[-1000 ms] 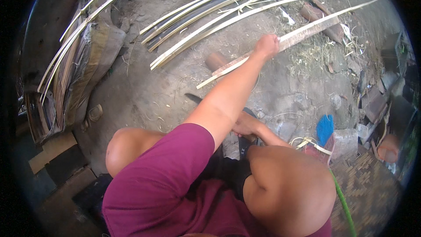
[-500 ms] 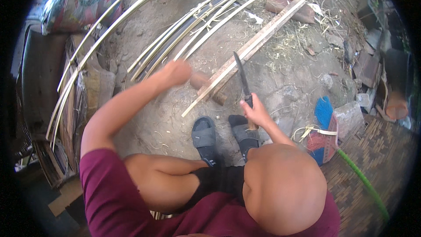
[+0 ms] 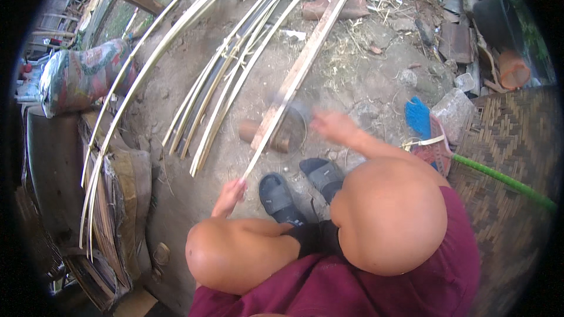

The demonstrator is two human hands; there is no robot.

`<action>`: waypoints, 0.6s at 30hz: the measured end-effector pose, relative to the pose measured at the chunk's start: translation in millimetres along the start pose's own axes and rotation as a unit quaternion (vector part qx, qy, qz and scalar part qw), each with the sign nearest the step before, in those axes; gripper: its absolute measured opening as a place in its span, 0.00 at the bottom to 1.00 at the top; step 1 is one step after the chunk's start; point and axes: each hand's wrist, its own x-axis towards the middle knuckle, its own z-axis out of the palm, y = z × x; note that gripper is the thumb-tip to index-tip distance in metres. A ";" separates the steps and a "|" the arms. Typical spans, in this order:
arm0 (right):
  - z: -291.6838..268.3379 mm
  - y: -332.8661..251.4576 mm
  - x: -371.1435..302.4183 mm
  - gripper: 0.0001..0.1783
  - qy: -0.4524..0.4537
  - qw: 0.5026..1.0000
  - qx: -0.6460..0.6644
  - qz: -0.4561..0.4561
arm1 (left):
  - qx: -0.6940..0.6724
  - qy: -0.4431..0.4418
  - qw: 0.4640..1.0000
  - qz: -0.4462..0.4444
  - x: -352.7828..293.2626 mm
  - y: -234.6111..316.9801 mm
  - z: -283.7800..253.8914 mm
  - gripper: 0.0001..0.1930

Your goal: The person sits on the ground and uses a knife to split long bamboo strips into thinner pieces. The person repeatedly positions each strip on a wooden block and strikes it with the knife to separate the layers, then gathers the finished strips.

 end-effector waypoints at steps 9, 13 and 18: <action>33.9 36.0 -1.6 0.24 0.105 0.969 -0.060 -0.215 | 0.154 0.042 0.987 0.034 11.1 8.7 -4.7 0.23; -10.9 41.7 20.2 0.25 0.081 0.996 0.018 0.026 | 0.193 0.097 0.976 0.016 -34.6 -29.3 -43.6 0.24; 45.9 18.1 3.9 0.23 0.076 0.968 -0.042 -0.237 | 0.210 0.097 0.972 0.045 3.5 12.8 -6.3 0.25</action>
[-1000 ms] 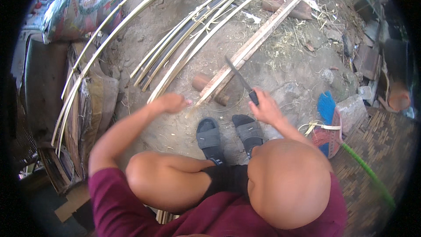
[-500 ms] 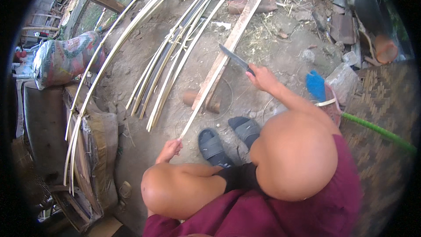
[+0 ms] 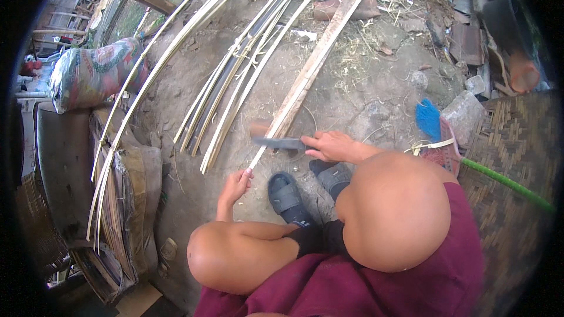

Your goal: The person sits on the ground and uses a knife to split long bamboo strips into thinner pieces. The person repeatedly positions each strip on a wooden block and strikes it with the knife to separate the layers, then gathers the finished strips.

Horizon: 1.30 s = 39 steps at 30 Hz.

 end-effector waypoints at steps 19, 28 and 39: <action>-38.8 55.1 9.7 0.21 0.036 0.977 0.041 0.205 | -0.050 0.018 0.996 -0.065 -21.5 -26.5 -8.2 0.21; -59.3 61.4 9.7 0.20 0.040 0.955 0.049 0.288 | -0.148 -0.026 0.988 -0.039 -33.8 -78.1 -7.4 0.21; -39.2 40.8 17.3 0.23 -0.018 0.976 0.009 0.216 | -0.070 0.030 0.997 0.007 -35.4 -58.5 6.2 0.20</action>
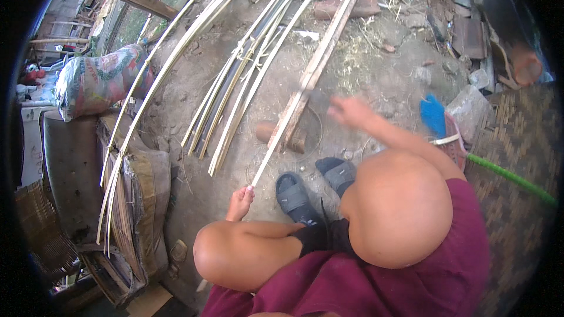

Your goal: The person sits on the ground and uses a knife to split long bamboo strips into thinner pieces. The person repeatedly positions each strip on a wooden block and strikes it with the knife to separate the layers, then gathers the finished strips.

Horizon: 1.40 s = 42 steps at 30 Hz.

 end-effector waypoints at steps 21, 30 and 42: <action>-26.6 16.1 27.3 0.21 0.108 0.994 0.021 -0.008 | 0.197 0.105 0.973 0.064 -10.9 14.4 8.7 0.20; -29.0 59.4 -7.5 0.20 0.135 0.990 -0.018 0.048 | 0.244 0.152 0.948 0.139 26.3 72.8 61.9 0.19; 3.1 -128.0 -63.5 0.20 -0.118 0.973 -0.065 -0.186 | 0.145 0.043 0.984 0.092 27.9 71.1 29.6 0.25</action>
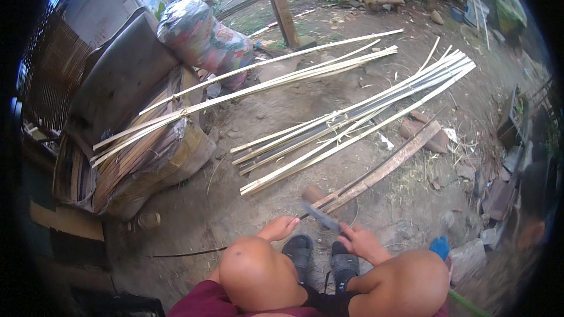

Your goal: The person sits on the ground and uses a knife to split long bamboo strips into thinner pieces. The person repeatedly positions each strip on a wooden block and strikes it with the knife to separate the layers, then gathers the finished strips.

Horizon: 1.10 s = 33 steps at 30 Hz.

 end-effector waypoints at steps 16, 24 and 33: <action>10.1 57.8 -19.8 0.25 0.105 0.983 0.088 0.120 | 0.078 0.080 0.991 0.070 42.8 30.8 21.6 0.20; -43.1 162.9 2.7 0.23 0.219 0.912 0.054 0.343 | 0.070 0.024 0.997 0.019 1.8 -12.6 5.3 0.21; -10.1 30.9 2.0 0.25 0.022 0.996 0.072 0.041 | -0.318 -0.210 0.909 -0.166 48.2 20.8 -4.5 0.23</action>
